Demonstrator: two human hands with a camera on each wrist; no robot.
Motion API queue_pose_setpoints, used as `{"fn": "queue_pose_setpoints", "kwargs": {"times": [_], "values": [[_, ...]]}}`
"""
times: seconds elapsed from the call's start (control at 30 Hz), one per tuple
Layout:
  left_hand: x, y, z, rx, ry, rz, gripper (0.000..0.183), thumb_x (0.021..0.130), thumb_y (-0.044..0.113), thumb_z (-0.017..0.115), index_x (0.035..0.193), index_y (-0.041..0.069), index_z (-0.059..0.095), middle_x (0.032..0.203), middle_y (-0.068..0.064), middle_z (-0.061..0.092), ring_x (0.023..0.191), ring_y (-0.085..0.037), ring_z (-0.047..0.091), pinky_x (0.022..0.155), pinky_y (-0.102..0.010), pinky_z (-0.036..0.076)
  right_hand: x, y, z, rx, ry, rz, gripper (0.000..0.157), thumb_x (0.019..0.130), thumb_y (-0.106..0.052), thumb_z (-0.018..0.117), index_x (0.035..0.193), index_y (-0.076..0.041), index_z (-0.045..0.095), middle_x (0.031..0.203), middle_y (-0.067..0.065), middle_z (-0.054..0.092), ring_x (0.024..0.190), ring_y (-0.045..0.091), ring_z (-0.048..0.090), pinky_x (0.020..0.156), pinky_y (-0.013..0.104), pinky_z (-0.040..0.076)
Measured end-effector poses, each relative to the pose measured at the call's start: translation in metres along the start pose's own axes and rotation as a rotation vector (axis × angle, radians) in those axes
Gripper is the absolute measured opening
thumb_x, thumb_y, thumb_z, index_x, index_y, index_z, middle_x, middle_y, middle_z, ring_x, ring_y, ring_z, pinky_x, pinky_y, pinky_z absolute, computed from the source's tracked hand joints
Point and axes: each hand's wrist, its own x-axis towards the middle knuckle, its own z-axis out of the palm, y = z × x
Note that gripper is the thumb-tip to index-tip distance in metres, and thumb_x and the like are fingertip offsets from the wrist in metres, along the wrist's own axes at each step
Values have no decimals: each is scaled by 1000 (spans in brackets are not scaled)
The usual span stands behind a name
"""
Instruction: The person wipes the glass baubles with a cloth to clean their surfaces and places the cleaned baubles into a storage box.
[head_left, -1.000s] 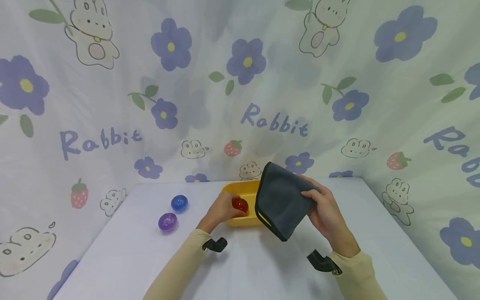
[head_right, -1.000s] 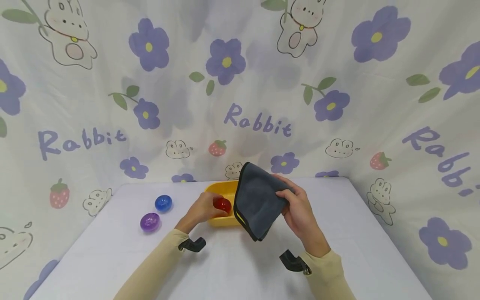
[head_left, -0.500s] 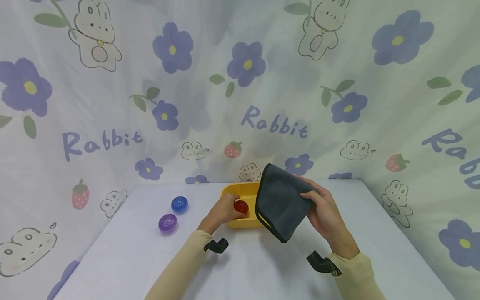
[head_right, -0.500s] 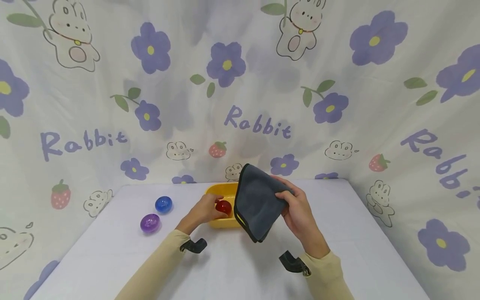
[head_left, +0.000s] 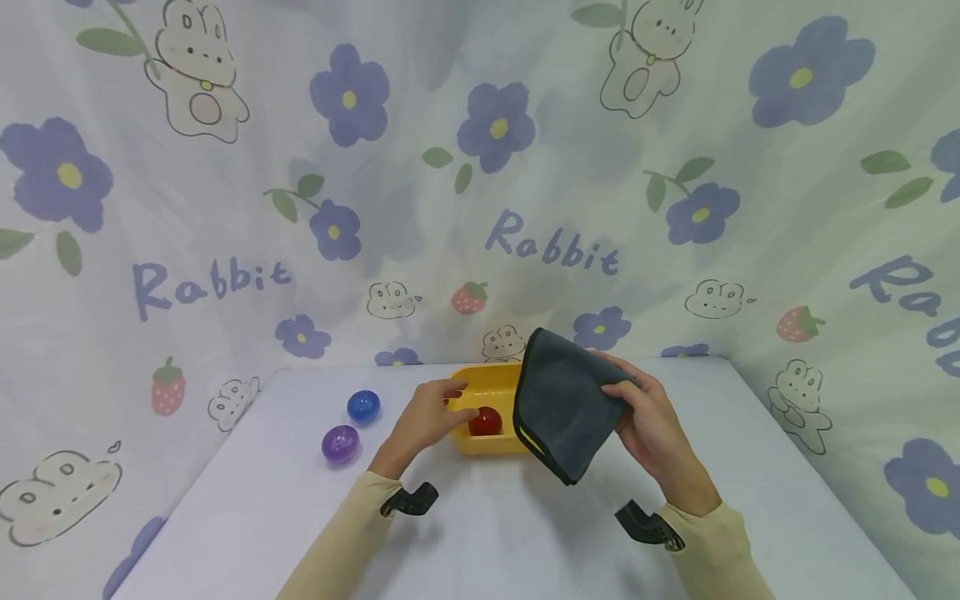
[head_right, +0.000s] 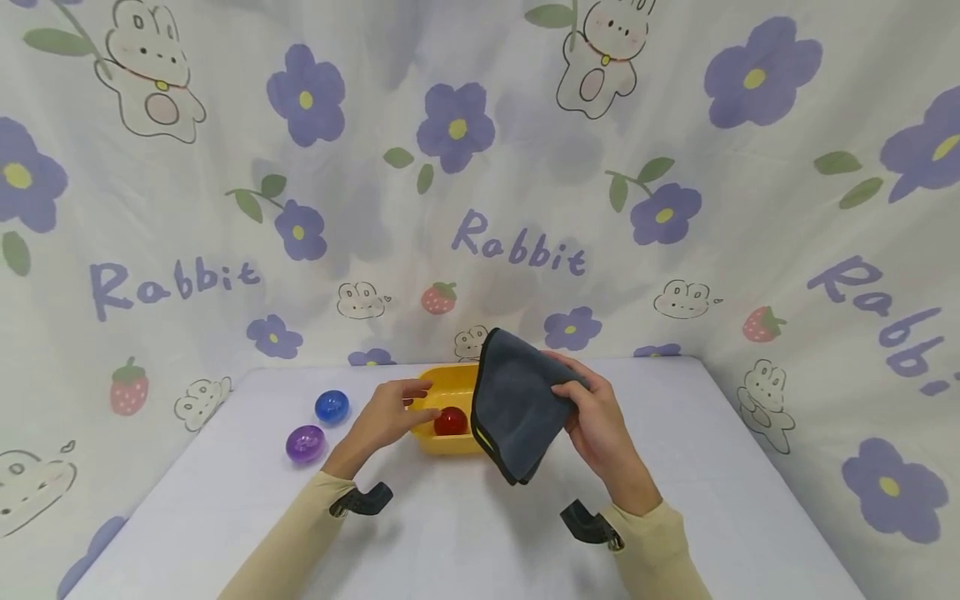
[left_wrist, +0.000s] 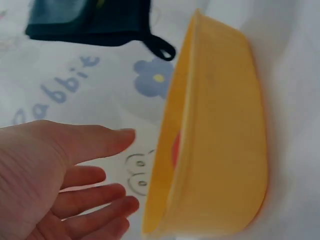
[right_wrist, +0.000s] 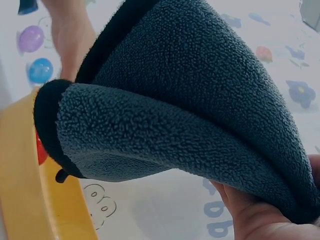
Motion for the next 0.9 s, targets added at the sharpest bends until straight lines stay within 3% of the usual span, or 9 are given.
{"fn": "queue_pose_setpoints", "kwargs": {"times": [0.3, 0.47, 0.63, 0.8, 0.9], "values": [[-23, -24, -29, -77, 162, 84, 47, 95, 27, 76, 136, 7, 66, 136, -15, 70, 127, -37, 66, 107, -52, 55, -1, 0, -2, -10, 1, 5, 51, 101, 6, 40, 151, -2, 47, 136, -11, 63, 119, 7, 68, 93, 22, 60], [-33, -43, -45, -91, 259, 125, 41, 95, 26, 77, 130, 6, 70, 126, -14, 74, 114, -32, 72, 101, -47, 59, -1, -2, -2, -28, -9, 1, 52, 102, 5, 39, 154, 1, 43, 138, -10, 61, 120, 7, 68, 93, 22, 60], [-47, -67, -62, -74, 361, 124, 39, 94, 28, 78, 126, 7, 72, 117, -11, 77, 105, -26, 73, 95, -45, 62, 0, -2, -2, -37, -11, 5, 52, 102, 4, 39, 154, 1, 42, 139, -9, 60, 121, 7, 67, 94, 22, 60], [-59, -95, -79, -89, 445, 117, 37, 93, 28, 79, 122, 7, 73, 108, -12, 77, 95, -6, 67, 84, -20, 60, 1, -2, -2, -43, -7, 8, 52, 102, 4, 39, 154, 2, 40, 139, -8, 59, 121, 7, 67, 95, 22, 60], [-66, -113, -86, -49, 447, 82, 41, 94, 32, 77, 126, 8, 70, 113, -12, 75, 99, -7, 65, 83, -9, 53, 1, -2, -2, -47, -7, 10, 53, 102, 4, 38, 155, 2, 40, 139, -8, 59, 120, 7, 68, 95, 22, 60]]}}
